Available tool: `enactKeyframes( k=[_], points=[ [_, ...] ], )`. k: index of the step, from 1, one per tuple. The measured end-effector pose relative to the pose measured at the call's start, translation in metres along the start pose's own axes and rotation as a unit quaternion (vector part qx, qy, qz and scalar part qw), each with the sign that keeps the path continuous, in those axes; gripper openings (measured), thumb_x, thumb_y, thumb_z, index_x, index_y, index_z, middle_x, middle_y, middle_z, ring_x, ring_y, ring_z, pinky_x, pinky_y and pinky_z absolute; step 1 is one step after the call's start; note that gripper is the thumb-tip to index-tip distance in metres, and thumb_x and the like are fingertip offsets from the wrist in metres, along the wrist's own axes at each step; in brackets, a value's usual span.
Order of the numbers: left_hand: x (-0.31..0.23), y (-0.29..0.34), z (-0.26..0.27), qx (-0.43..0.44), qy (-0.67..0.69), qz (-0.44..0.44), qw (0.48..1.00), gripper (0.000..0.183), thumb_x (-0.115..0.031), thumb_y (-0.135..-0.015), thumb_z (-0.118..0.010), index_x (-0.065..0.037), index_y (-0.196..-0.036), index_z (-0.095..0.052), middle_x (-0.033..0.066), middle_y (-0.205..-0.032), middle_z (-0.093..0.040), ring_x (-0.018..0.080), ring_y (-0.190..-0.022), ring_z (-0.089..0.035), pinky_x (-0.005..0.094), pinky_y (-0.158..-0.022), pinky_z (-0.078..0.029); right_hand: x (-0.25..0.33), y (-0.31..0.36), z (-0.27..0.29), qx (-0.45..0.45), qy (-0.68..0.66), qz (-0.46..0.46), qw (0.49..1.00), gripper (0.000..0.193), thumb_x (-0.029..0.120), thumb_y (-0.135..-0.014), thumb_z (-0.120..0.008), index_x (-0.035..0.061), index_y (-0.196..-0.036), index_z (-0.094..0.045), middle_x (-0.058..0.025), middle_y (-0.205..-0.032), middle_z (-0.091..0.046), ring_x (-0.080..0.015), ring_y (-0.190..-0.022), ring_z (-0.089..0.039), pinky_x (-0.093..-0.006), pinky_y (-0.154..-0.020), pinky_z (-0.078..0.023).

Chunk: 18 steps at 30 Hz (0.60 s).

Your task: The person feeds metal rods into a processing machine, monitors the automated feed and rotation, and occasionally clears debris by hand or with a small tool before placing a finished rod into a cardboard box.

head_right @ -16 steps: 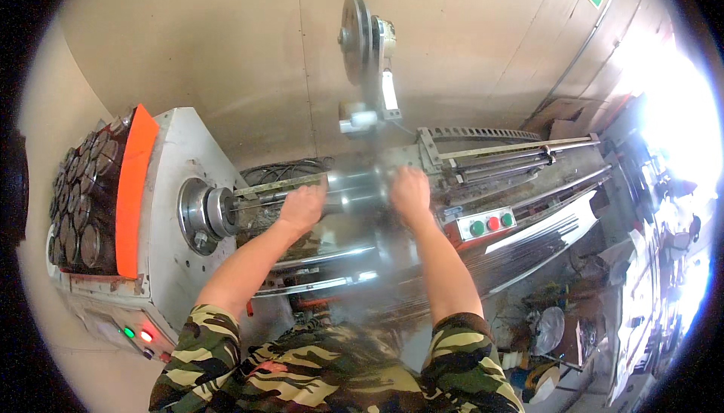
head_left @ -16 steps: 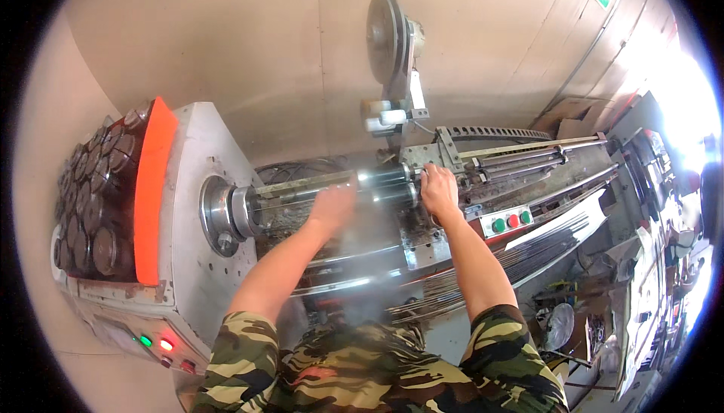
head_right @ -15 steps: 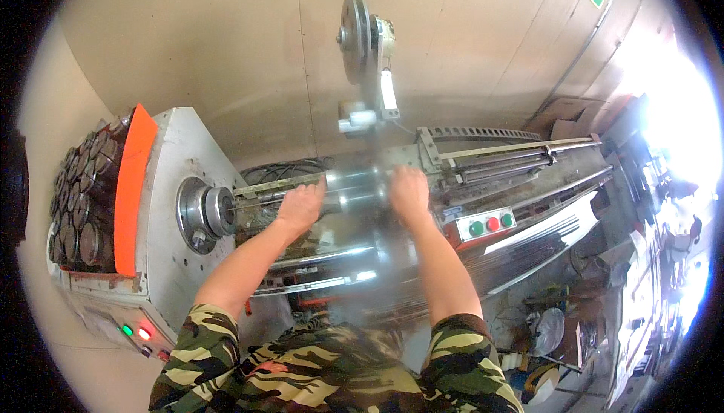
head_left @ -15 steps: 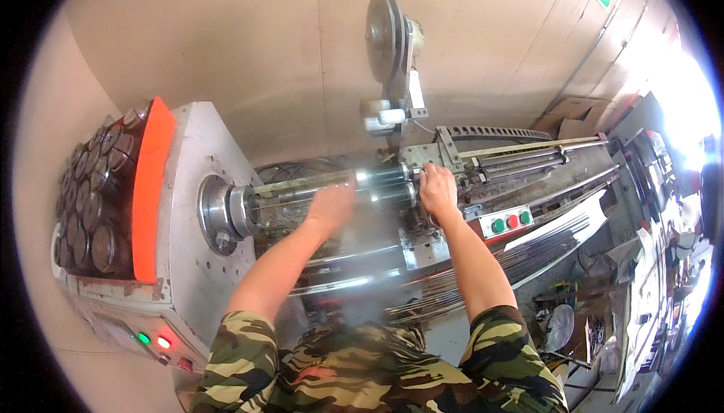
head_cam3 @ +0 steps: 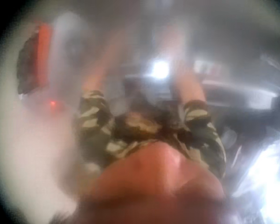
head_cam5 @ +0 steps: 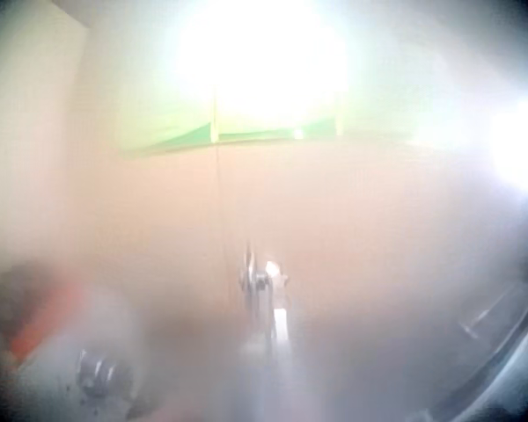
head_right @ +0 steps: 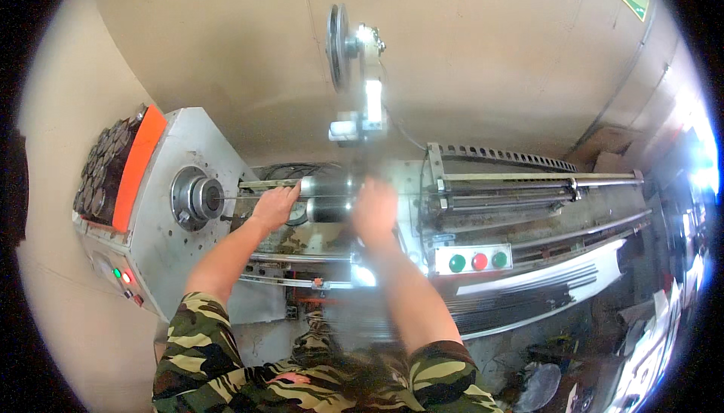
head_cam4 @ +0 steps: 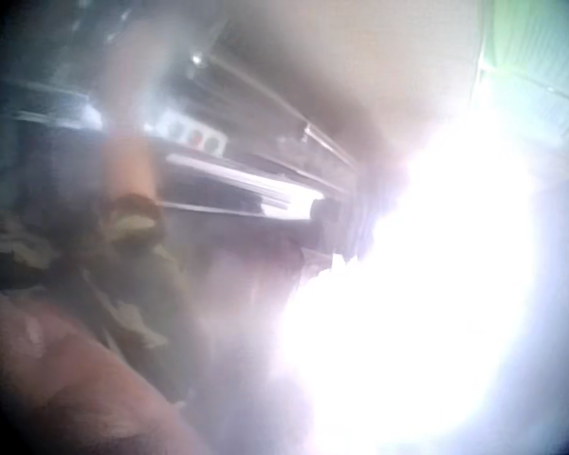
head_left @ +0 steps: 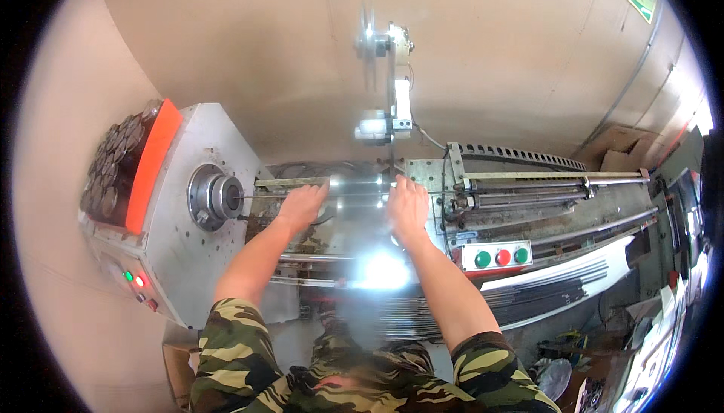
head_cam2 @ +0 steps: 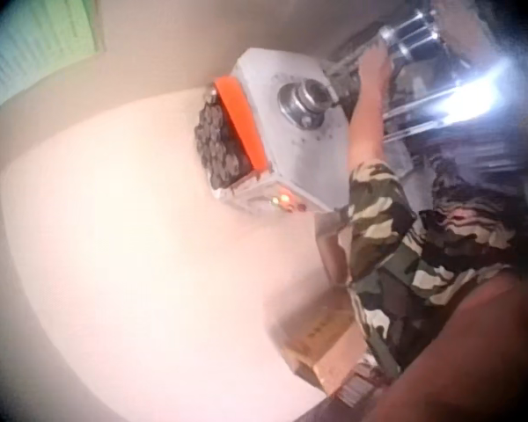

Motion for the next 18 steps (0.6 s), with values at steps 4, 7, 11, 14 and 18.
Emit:
enactKeyframes(
  k=[4, 7, 11, 14, 18],
  points=[
    [-0.012, -0.006, 0.010, -0.020, -0.006, -0.004, 1.000, 0.056, -0.005, -0.087, -0.052, -0.004, -0.142, -0.047, 0.0121, -0.098, -0.066, 0.0334, -0.094, -0.063, 0.0460, -0.081, -0.053, -0.010, -0.002, 0.003, 0.034, -0.025, -0.022, 0.999, 0.040, 0.021, -0.094, -0.058, 0.0026, -0.129, -0.058, -0.0168, -0.124, -0.066, -0.0335, -0.116, -0.058, -0.0456, -0.104, -0.040],
    [-0.014, -0.012, 0.000, 0.057, -0.012, 0.016, 0.998, 0.064, -0.005, -0.084, -0.055, -0.002, -0.147, -0.043, 0.0108, -0.102, -0.063, 0.0291, -0.098, -0.062, 0.0416, -0.083, -0.052, -0.016, 0.000, 0.004, 0.043, -0.031, -0.029, 0.998, 0.041, 0.022, -0.094, -0.058, 0.0029, -0.130, -0.058, -0.0165, -0.125, -0.065, -0.0336, -0.117, -0.058, -0.0460, -0.104, -0.040],
    [-0.013, -0.010, -0.002, 0.074, -0.008, 0.016, 0.997, 0.065, -0.005, -0.086, -0.052, -0.004, -0.150, -0.040, 0.0113, -0.103, -0.063, 0.0305, -0.098, -0.063, 0.0429, -0.084, -0.052, -0.021, 0.000, 0.002, 0.011, -0.041, 0.000, 0.999, 0.040, 0.022, -0.094, -0.057, 0.0032, -0.130, -0.058, -0.0182, -0.121, -0.067, -0.0350, -0.115, -0.059, -0.0468, -0.103, -0.040],
    [-0.016, -0.016, 0.012, 0.083, 0.003, 0.022, 0.996, 0.062, -0.006, -0.088, -0.052, -0.007, -0.149, -0.041, 0.0129, -0.103, -0.064, 0.0312, -0.098, -0.065, 0.0439, -0.082, -0.053, -0.034, -0.004, -0.007, 0.009, -0.016, 0.000, 1.000, 0.040, 0.022, -0.095, -0.056, 0.0032, -0.130, -0.058, -0.0189, -0.117, -0.068, -0.0355, -0.113, -0.060, -0.0469, -0.102, -0.041],
    [0.010, -0.005, -0.005, 0.072, 0.016, 0.025, 0.997, 0.055, -0.009, -0.090, -0.052, -0.007, -0.144, -0.046, 0.0131, -0.104, -0.067, 0.0313, -0.098, -0.067, 0.0439, -0.082, -0.053, -0.032, 0.001, 0.005, -0.026, 0.005, 0.035, 0.999, 0.038, 0.022, -0.095, -0.056, 0.0033, -0.128, -0.059, -0.0195, -0.112, -0.069, -0.0357, -0.109, -0.061, -0.0467, -0.100, -0.042]
  ],
)
Point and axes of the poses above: each hand's wrist, its own y-axis away from the middle knuckle, its own z-axis out of the back of the hand, x = y × z, the point moved 6 cm from there along -y, towards the middle knuckle
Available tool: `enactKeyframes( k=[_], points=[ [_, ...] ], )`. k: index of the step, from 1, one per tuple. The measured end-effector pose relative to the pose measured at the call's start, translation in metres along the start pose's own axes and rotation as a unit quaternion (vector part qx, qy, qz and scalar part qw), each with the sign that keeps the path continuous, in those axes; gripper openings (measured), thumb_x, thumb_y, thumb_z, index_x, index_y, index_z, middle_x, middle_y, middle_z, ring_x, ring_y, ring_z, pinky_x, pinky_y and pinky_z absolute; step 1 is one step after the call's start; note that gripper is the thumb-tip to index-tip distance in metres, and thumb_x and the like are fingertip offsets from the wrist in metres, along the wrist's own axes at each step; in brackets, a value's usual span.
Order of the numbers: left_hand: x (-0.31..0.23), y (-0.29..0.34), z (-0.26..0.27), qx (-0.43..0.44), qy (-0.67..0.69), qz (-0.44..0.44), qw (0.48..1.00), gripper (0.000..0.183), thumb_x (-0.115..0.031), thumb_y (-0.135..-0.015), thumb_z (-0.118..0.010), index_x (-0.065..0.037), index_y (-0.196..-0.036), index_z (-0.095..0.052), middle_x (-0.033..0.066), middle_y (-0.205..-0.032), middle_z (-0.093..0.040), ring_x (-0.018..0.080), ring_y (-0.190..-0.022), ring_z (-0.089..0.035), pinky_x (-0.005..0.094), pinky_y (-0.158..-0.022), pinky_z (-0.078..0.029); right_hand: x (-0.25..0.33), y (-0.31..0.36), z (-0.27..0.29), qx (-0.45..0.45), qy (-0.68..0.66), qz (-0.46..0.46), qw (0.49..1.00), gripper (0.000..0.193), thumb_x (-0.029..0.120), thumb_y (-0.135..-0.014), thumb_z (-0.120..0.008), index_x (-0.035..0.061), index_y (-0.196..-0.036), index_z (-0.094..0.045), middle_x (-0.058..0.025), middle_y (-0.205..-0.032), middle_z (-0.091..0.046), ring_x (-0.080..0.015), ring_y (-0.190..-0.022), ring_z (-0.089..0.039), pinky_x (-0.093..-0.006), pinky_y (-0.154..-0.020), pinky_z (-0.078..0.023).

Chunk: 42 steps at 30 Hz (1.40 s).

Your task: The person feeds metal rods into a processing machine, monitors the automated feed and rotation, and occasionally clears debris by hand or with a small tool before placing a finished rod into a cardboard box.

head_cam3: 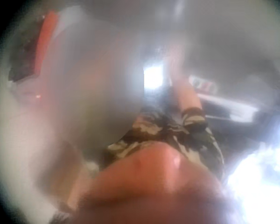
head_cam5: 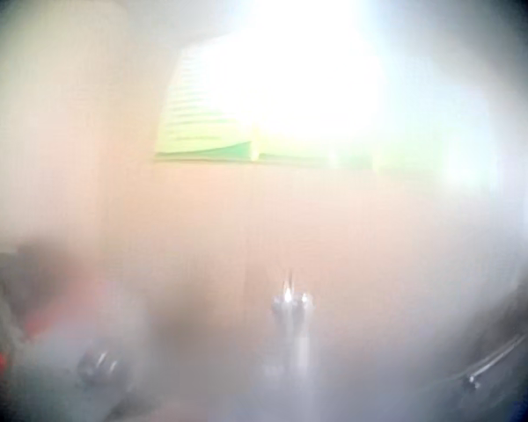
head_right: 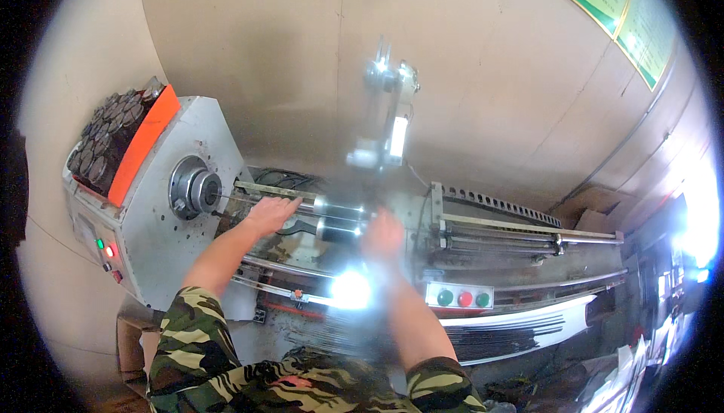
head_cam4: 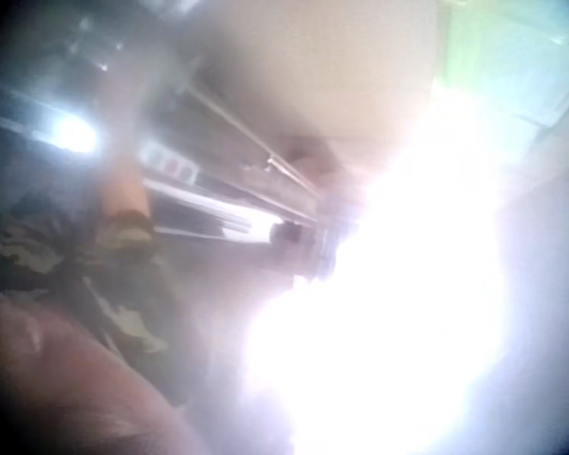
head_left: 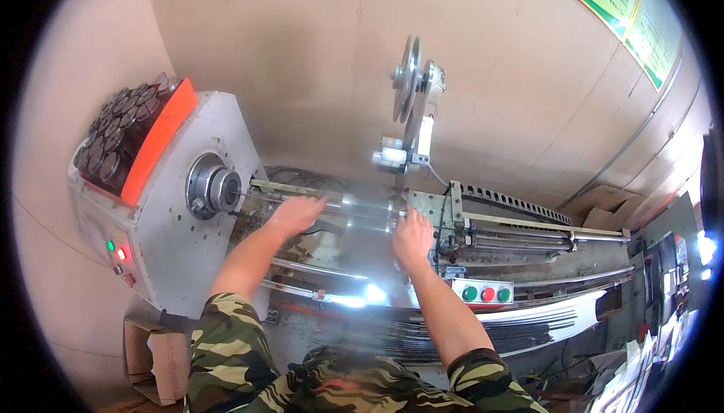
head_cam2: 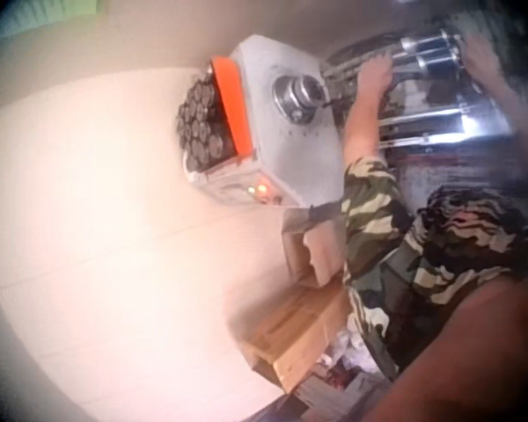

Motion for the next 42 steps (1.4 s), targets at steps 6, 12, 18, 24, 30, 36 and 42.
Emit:
enactKeyframes(
  k=[6, 12, 18, 24, 30, 36, 42],
  points=[
    [0.032, 0.020, -0.005, 0.011, -0.015, 0.009, 1.000, 0.049, -0.010, -0.091, -0.051, -0.008, -0.141, -0.050, 0.0131, -0.108, -0.067, 0.0314, -0.103, -0.066, 0.0438, -0.086, -0.053, -0.011, 0.000, -0.002, 0.028, 0.034, -0.015, 0.999, 0.034, 0.021, -0.095, -0.057, 0.0023, -0.122, -0.060, -0.0217, -0.103, -0.070, -0.0397, -0.102, -0.063, -0.0496, -0.095, -0.045],
    [0.065, 0.038, -0.001, 0.041, -0.017, 0.031, 0.999, 0.046, -0.010, -0.093, -0.048, -0.010, -0.139, -0.051, 0.0148, -0.114, -0.066, 0.0336, -0.108, -0.064, 0.0458, -0.091, -0.051, -0.021, -0.004, -0.009, -0.028, 0.009, -0.015, 0.999, 0.024, 0.019, -0.092, -0.056, 0.0033, -0.109, -0.059, -0.0207, -0.093, -0.068, -0.0392, -0.091, -0.063, -0.0522, -0.084, -0.049],
    [0.076, 0.039, -0.005, 0.085, -0.039, 0.049, 0.994, 0.043, -0.008, -0.091, -0.048, -0.010, -0.134, -0.054, 0.0162, -0.113, -0.066, 0.0353, -0.107, -0.064, 0.0466, -0.090, -0.051, -0.024, -0.006, -0.011, 0.020, 0.012, -0.040, 0.999, 0.032, 0.018, -0.094, -0.057, 0.0000, -0.120, -0.059, -0.0207, -0.104, -0.069, -0.0395, -0.099, -0.063, -0.0497, -0.095, -0.045],
    [0.041, 0.021, -0.001, 0.080, -0.034, 0.047, 0.995, 0.039, -0.007, -0.091, -0.047, -0.012, -0.129, -0.055, 0.0172, -0.112, -0.065, 0.0361, -0.106, -0.064, 0.0477, -0.089, -0.050, -0.039, -0.005, -0.003, 0.017, -0.008, -0.036, 0.999, 0.032, 0.018, -0.095, -0.057, 0.0010, -0.122, -0.058, -0.0197, -0.107, -0.069, -0.0382, -0.103, -0.062, -0.0490, -0.098, -0.043],
    [0.000, 0.002, 0.013, 0.089, -0.027, 0.056, 0.994, 0.033, -0.007, -0.091, -0.046, -0.011, -0.123, -0.054, 0.0169, -0.109, -0.065, 0.0373, -0.105, -0.064, 0.0488, -0.085, -0.050, -0.044, -0.006, 0.008, 0.042, -0.034, -0.052, 0.997, 0.037, 0.019, -0.094, -0.058, 0.0019, -0.126, -0.058, -0.0171, -0.114, -0.068, -0.0351, -0.110, -0.060, -0.0467, -0.102, -0.040],
    [-0.031, -0.022, 0.009, 0.096, -0.030, 0.043, 0.994, 0.036, -0.005, -0.089, -0.047, -0.012, -0.123, -0.054, 0.0179, -0.110, -0.065, 0.0381, -0.105, -0.064, 0.0508, -0.085, -0.049, -0.060, -0.003, -0.004, 0.031, -0.034, -0.041, 0.998, 0.041, 0.019, -0.091, -0.059, 0.0021, -0.128, -0.056, -0.0166, -0.116, -0.067, -0.0341, -0.110, -0.060, -0.0464, -0.103, -0.039],
    [-0.057, -0.039, 0.002, 0.061, -0.048, 0.009, 0.997, 0.032, -0.008, -0.089, -0.051, -0.012, -0.121, -0.056, 0.0153, -0.099, -0.067, 0.0374, -0.093, -0.068, 0.0503, -0.077, -0.052, -0.058, -0.005, 0.011, 0.062, -0.033, -0.040, 0.997, 0.041, 0.015, -0.089, -0.058, 0.0014, -0.127, -0.056, -0.0164, -0.116, -0.065, -0.0335, -0.113, -0.057, -0.0462, -0.104, -0.037]
  ],
)
Point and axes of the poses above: each hand's wrist, its own y-axis away from the middle knuckle, its own z-axis out of the back of the hand, x = y × z, the point moved 6 cm from there along -y, towards the middle knuckle
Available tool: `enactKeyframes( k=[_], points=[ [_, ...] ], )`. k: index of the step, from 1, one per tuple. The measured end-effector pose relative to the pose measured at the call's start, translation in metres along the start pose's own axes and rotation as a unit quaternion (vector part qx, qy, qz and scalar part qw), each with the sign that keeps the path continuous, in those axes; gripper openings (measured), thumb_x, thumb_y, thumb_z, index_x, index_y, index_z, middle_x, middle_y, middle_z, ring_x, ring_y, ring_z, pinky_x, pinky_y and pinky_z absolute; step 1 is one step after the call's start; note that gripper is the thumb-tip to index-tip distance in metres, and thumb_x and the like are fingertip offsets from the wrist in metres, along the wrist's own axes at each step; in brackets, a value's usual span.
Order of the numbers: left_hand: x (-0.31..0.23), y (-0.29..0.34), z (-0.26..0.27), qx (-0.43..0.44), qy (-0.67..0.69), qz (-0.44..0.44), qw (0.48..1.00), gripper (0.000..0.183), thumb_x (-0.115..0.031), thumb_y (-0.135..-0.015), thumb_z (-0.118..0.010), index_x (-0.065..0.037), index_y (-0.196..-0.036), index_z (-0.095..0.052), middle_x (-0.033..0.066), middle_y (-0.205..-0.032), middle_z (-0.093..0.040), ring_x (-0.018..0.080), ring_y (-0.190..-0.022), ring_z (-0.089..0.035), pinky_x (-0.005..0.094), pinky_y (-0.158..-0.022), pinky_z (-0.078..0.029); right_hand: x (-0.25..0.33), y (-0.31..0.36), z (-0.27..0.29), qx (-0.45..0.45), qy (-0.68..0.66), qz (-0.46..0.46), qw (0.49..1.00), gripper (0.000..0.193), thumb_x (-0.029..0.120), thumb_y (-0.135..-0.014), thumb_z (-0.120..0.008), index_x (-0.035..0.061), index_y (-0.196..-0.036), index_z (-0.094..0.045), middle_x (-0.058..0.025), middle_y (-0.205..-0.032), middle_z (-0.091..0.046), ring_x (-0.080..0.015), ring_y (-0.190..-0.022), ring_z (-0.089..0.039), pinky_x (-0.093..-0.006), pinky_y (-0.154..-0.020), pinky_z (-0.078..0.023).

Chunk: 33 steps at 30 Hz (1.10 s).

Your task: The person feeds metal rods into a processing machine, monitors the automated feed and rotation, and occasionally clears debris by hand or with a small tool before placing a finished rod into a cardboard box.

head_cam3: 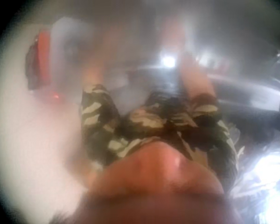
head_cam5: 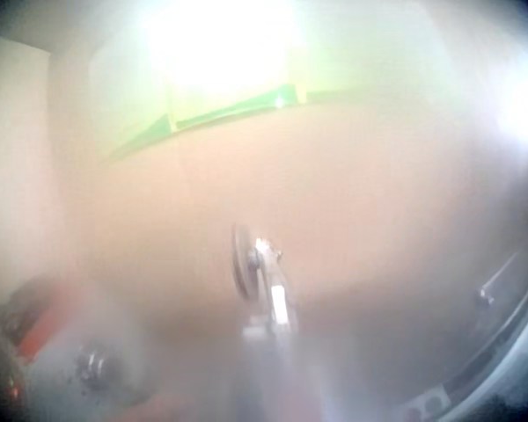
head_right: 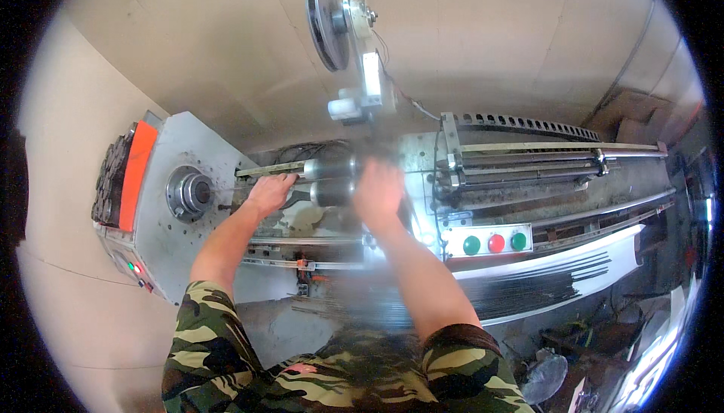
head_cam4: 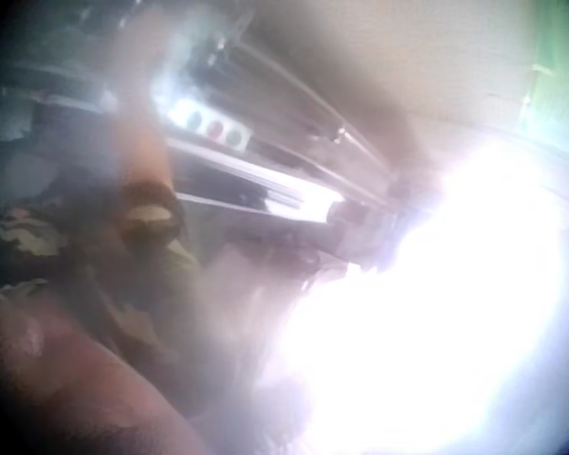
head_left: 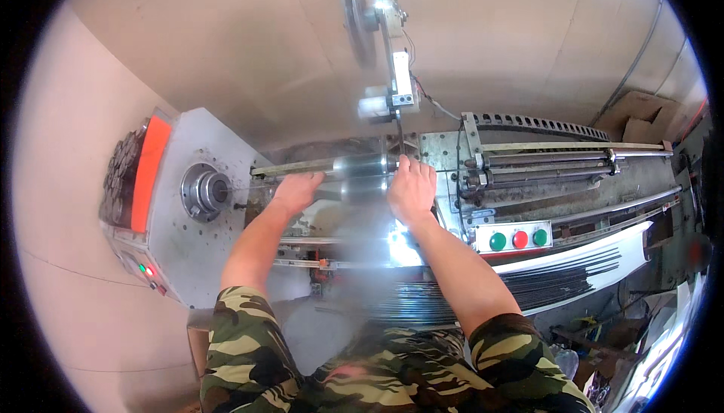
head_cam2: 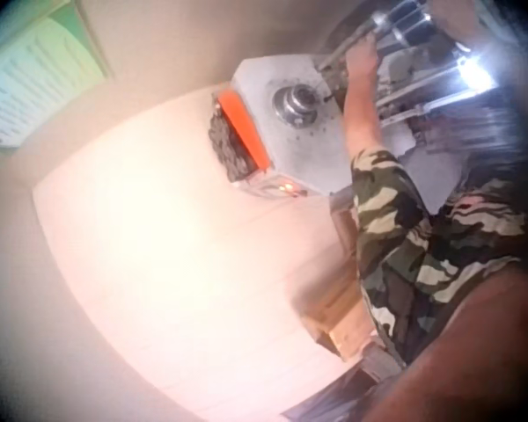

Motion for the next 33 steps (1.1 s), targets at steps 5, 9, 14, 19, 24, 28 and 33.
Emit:
enactKeyframes(
  k=[5, 9, 14, 19, 24, 28, 33],
  points=[
    [-0.018, -0.011, 0.005, -0.007, 0.029, -0.006, 1.000, 0.034, -0.005, -0.087, -0.052, -0.011, -0.120, -0.058, 0.0171, -0.099, -0.068, 0.0380, -0.095, -0.067, 0.0503, -0.079, -0.051, -0.004, -0.003, -0.003, -0.002, 0.019, -0.003, 1.000, 0.041, 0.017, -0.090, -0.059, 0.0019, -0.128, -0.057, -0.0161, -0.116, -0.065, -0.0330, -0.112, -0.058, -0.0454, -0.103, -0.038],
    [-0.024, -0.014, 0.009, 0.010, 0.023, 0.009, 1.000, 0.035, -0.004, -0.087, -0.052, -0.010, -0.120, -0.059, 0.0175, -0.100, -0.068, 0.0381, -0.095, -0.067, 0.0502, -0.080, -0.051, -0.009, -0.001, -0.005, -0.050, 0.011, 0.012, 0.999, 0.036, 0.017, -0.089, -0.058, 0.0031, -0.122, -0.058, -0.0158, -0.111, -0.066, -0.0329, -0.107, -0.060, -0.0458, -0.100, -0.040],
    [-0.005, -0.003, 0.005, -0.039, 0.046, -0.003, 0.998, 0.028, -0.005, -0.087, -0.051, -0.010, -0.114, -0.059, 0.0177, -0.099, -0.067, 0.0381, -0.098, -0.066, 0.0500, -0.081, -0.051, -0.012, 0.000, -0.009, -0.120, 0.020, 0.034, 0.992, 0.031, 0.018, -0.088, -0.055, 0.0050, -0.115, -0.059, -0.0146, -0.104, -0.066, -0.0325, -0.104, -0.060, -0.0470, -0.099, -0.041],
    [0.025, 0.012, -0.009, -0.017, 0.026, 0.002, 1.000, 0.026, -0.007, -0.089, -0.050, -0.009, -0.114, -0.057, 0.0166, -0.100, -0.067, 0.0376, -0.098, -0.066, 0.0492, -0.080, -0.051, -0.022, -0.004, -0.011, -0.043, 0.032, -0.001, 0.999, 0.037, 0.017, -0.091, -0.061, 0.0040, -0.125, -0.059, -0.0162, -0.113, -0.068, -0.0341, -0.110, -0.061, -0.0465, -0.101, -0.041],
    [0.046, 0.028, -0.009, -0.013, 0.030, 0.015, 0.999, 0.029, -0.007, -0.089, -0.049, -0.009, -0.117, -0.056, 0.0168, -0.104, -0.067, 0.0376, -0.102, -0.065, 0.0495, -0.083, -0.051, -0.029, -0.005, -0.003, -0.027, 0.046, -0.016, 0.998, 0.036, 0.018, -0.091, -0.061, 0.0044, -0.125, -0.059, -0.0164, -0.113, -0.069, -0.0342, -0.110, -0.061, -0.0457, -0.101, -0.042],
    [0.057, 0.036, -0.007, -0.002, 0.007, 0.022, 1.000, 0.033, -0.006, -0.089, -0.049, -0.010, -0.121, -0.055, 0.0168, -0.106, -0.067, 0.0375, -0.104, -0.065, 0.0491, -0.084, -0.051, -0.038, -0.004, 0.000, -0.023, 0.036, -0.023, 0.999, 0.035, 0.018, -0.092, -0.061, 0.0043, -0.124, -0.059, -0.0166, -0.111, -0.069, -0.0344, -0.109, -0.061, -0.0459, -0.100, -0.042],
    [0.063, 0.034, -0.014, -0.023, -0.014, -0.002, 1.000, 0.031, -0.007, -0.088, -0.050, -0.009, -0.119, -0.054, 0.0172, -0.100, -0.066, 0.0386, -0.096, -0.065, 0.0500, -0.080, -0.051, -0.046, -0.003, 0.003, -0.048, 0.013, -0.020, 0.999, 0.033, 0.016, -0.091, -0.059, 0.0031, -0.121, -0.058, -0.0166, -0.109, -0.069, -0.0352, -0.108, -0.062, -0.0461, -0.099, -0.042]
  ],
)
Point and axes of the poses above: each hand's wrist, its own y-axis away from the middle knuckle, its own z-axis out of the back of the hand, x = y × z, the point moved 6 cm from there along -y, towards the middle knuckle
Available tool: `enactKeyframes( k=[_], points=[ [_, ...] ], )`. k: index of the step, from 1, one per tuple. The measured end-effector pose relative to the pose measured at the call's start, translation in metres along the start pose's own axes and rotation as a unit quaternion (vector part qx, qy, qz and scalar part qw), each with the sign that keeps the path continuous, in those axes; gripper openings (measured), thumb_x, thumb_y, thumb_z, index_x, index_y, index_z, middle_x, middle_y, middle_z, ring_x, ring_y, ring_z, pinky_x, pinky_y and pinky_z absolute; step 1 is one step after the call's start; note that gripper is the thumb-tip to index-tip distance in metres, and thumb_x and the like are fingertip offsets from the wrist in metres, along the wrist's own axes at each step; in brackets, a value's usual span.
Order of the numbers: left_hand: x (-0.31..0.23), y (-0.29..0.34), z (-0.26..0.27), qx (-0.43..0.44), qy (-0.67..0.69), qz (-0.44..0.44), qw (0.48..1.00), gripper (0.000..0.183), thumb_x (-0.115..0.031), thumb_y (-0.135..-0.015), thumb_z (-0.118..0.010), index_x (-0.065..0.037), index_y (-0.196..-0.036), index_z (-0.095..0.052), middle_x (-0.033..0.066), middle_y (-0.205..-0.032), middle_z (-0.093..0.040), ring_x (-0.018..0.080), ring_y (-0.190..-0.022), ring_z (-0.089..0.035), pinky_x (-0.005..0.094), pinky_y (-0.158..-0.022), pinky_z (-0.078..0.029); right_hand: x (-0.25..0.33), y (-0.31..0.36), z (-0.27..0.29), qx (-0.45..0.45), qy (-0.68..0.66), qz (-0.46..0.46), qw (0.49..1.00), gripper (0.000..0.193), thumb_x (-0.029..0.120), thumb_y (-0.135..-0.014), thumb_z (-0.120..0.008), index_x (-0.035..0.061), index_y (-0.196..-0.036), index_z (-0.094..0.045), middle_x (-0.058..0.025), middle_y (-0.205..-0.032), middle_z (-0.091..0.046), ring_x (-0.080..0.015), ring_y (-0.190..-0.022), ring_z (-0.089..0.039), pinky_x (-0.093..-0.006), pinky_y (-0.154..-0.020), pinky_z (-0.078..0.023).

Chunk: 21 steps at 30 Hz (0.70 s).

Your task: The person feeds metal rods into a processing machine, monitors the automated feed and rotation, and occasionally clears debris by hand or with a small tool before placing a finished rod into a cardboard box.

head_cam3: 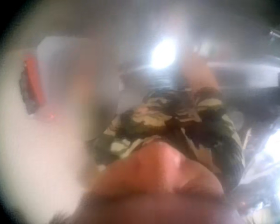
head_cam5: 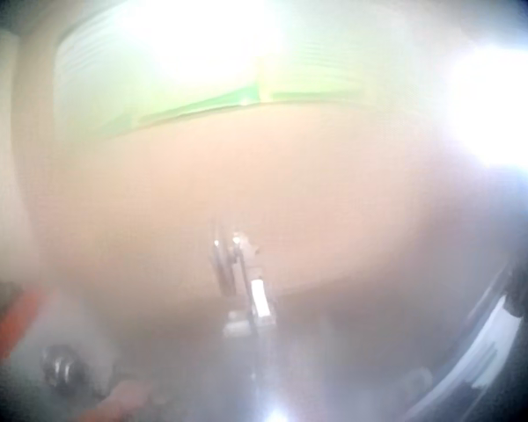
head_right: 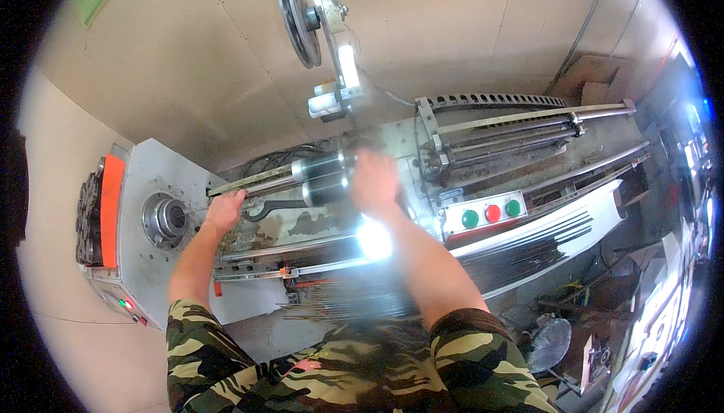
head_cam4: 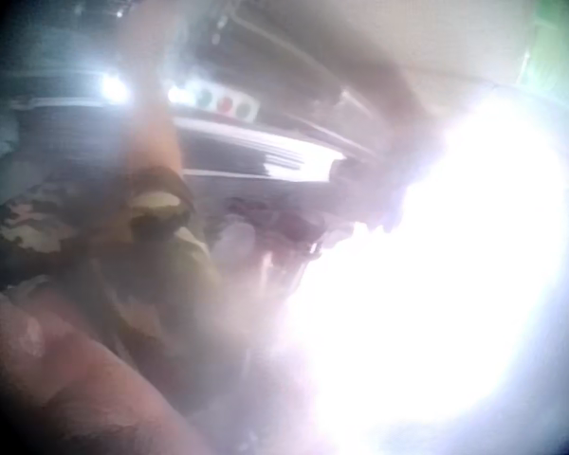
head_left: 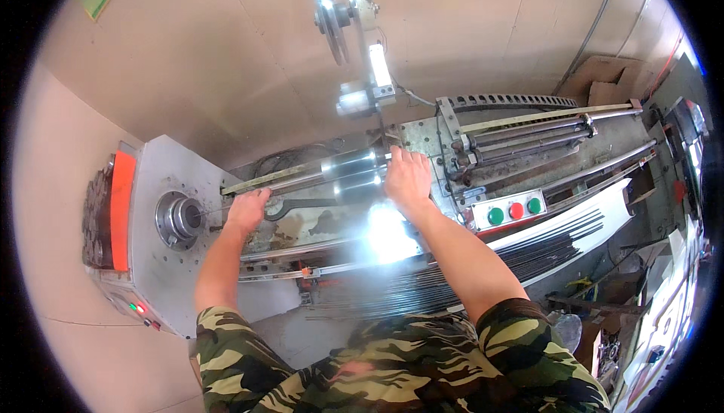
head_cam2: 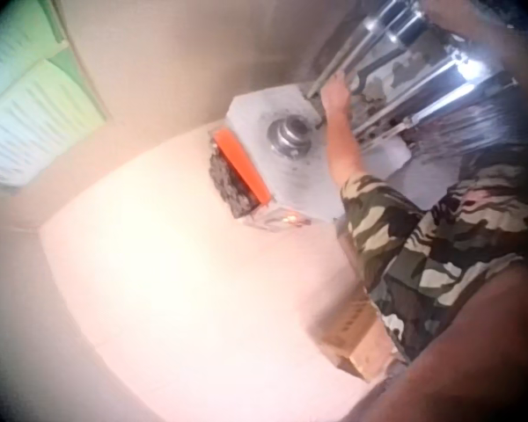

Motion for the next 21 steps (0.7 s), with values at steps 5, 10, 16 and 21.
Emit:
enactKeyframes(
  k=[5, 10, 16, 21],
  points=[
    [-0.018, -0.014, 0.001, 0.031, 0.003, -0.006, 1.000, 0.029, -0.007, -0.090, -0.049, -0.011, -0.118, -0.054, 0.0168, -0.098, -0.067, 0.0389, -0.092, -0.066, 0.0502, -0.078, -0.052, -0.008, 0.000, 0.001, -0.005, -0.017, -0.003, 1.000, 0.034, 0.013, -0.089, -0.057, 0.0019, -0.121, -0.058, -0.0162, -0.108, -0.069, -0.0350, -0.107, -0.062, -0.0447, -0.099, -0.042],
    [-0.043, -0.029, 0.005, 0.045, 0.014, 0.005, 0.999, 0.028, -0.006, -0.088, -0.049, -0.010, -0.116, -0.054, 0.0175, -0.098, -0.067, 0.0397, -0.095, -0.066, 0.0509, -0.079, -0.052, -0.013, 0.001, 0.005, -0.014, -0.023, -0.003, 1.000, 0.033, 0.014, -0.090, -0.057, 0.0021, -0.121, -0.058, -0.0163, -0.110, -0.068, -0.0347, -0.106, -0.062, -0.0449, -0.100, -0.041],
    [-0.077, -0.046, 0.015, 0.050, 0.015, 0.004, 0.999, 0.028, -0.006, -0.087, -0.049, -0.009, -0.115, -0.054, 0.0182, -0.099, -0.068, 0.0402, -0.096, -0.066, 0.0514, -0.079, -0.051, -0.018, -0.001, 0.015, -0.010, -0.030, -0.004, 0.999, 0.034, 0.014, -0.091, -0.057, 0.0030, -0.123, -0.057, -0.0172, -0.111, -0.068, -0.0349, -0.107, -0.061, -0.0450, -0.101, -0.040],
    [-0.102, -0.061, 0.021, 0.048, 0.023, -0.006, 0.999, 0.027, -0.004, -0.087, -0.050, -0.009, -0.113, -0.055, 0.0184, -0.098, -0.068, 0.0405, -0.095, -0.066, 0.0515, -0.079, -0.051, -0.023, -0.002, 0.019, 0.000, -0.037, -0.010, 0.999, 0.035, 0.014, -0.091, -0.057, 0.0031, -0.124, -0.057, -0.0178, -0.112, -0.068, -0.0348, -0.108, -0.061, -0.0449, -0.102, -0.040]
  ],
)
Point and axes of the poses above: each hand's wrist, its own y-axis away from the middle knuckle, its own z-axis out of the back of the hand, x = y × z, the point moved 6 cm from there along -y, towards the middle knuckle
